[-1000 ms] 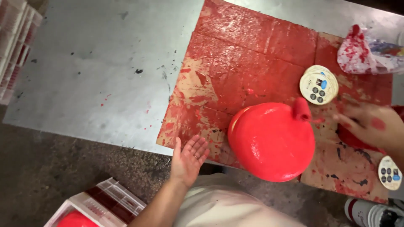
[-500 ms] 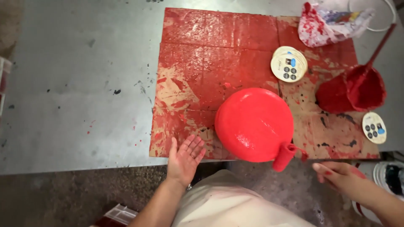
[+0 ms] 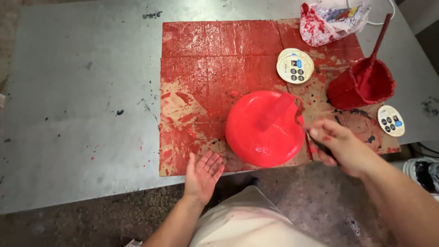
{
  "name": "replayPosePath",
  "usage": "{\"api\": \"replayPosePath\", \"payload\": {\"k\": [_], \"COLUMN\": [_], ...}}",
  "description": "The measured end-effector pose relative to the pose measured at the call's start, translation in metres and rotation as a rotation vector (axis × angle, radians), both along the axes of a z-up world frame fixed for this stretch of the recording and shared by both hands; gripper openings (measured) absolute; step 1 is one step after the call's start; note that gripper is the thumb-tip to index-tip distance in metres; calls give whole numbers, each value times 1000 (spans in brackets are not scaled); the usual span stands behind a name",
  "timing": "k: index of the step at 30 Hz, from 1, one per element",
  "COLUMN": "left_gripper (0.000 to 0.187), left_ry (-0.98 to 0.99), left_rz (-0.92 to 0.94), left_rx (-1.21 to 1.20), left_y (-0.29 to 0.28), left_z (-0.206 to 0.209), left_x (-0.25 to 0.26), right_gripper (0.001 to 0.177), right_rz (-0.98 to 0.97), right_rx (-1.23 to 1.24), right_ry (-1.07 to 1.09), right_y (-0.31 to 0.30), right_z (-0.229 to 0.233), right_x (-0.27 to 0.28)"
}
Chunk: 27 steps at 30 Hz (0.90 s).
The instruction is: Coating cheese wheels with red wax, applying labels to both sides, and placing them into a transport crate.
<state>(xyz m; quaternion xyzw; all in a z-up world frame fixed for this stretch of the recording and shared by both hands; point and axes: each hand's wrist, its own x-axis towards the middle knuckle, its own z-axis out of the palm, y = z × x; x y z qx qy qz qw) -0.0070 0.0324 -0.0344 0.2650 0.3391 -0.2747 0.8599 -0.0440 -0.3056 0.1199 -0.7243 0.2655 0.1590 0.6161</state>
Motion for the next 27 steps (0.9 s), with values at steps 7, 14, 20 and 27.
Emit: {"api": "replayPosePath", "payload": {"k": [7,14,20,27], "left_gripper": [75,84,90,78], "left_ry": [-10,57,66,63], "left_rz": [41,128,209,277], "left_rx": [31,44,155,257], "left_y": [-19,-31,-53,-59], "left_z": [4,-29,-14,-25], "left_x": [4,-7,-9,-31], "right_gripper": [30,29,17,19], "right_rz": [72,-22,-427,-543], "right_rx": [31,-175,-294,-608], "right_ry": [81,352,-413,-477], "right_y": [-16,-110,-203,-240], "right_z": [-14,9,-88,-186], "right_x": [33,-35,-81,-24]}}
